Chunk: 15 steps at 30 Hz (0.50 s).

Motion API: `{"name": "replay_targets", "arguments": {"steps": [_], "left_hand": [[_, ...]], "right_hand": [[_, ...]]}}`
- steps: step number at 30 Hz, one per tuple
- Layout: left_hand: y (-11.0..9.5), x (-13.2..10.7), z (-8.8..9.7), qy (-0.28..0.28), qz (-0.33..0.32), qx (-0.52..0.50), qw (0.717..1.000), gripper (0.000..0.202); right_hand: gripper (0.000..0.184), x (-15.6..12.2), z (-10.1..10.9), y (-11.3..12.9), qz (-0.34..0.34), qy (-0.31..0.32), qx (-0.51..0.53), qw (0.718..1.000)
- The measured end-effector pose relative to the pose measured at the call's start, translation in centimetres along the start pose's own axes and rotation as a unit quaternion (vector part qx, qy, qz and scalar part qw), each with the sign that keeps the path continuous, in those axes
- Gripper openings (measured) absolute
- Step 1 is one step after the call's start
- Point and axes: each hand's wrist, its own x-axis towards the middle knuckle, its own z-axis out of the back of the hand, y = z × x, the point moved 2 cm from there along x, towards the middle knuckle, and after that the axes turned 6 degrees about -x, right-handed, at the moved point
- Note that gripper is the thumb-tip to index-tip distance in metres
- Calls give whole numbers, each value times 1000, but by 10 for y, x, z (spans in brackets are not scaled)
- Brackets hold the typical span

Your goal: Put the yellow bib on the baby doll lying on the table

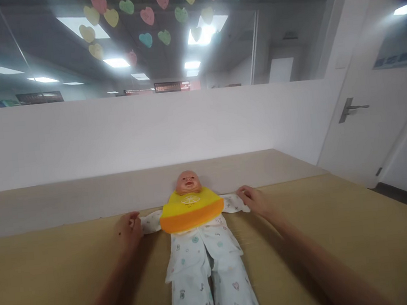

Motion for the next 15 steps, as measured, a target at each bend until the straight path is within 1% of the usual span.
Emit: {"name": "replay_targets", "arguments": {"steps": [1, 3, 4, 6, 9, 12, 15], "left_hand": [[6, 0, 0, -6, -6, 19, 1000, 34], [14, 1, -1, 15, -31, 27, 999, 38], [17, 1, -2, 34, -48, 27, 998, 40], [21, 2, -6, 78, -80, 24, 993, 43], [26, 2, -13, 122, -98, 18, 988, 44], [30, 1, -15, 129, -90, 15, 987, 44], [31, -2, -13, 128, -87, 13, 988, 43]], "right_hand": [[32, 2, 4, -9, -25, -27, -34, 999], [29, 6, 7, -26, -64, -68, -78, 993], [28, 8, 5, -33, -70, -77, -83, 991], [30, 9, -2, -42, -57, -76, -64, 993], [36, 10, -15, -49, -48, -87, -63, 993], [37, 9, -20, -51, -64, -133, -112, 983], [41, 7, -23, -51, -43, -143, -126, 981]]}}
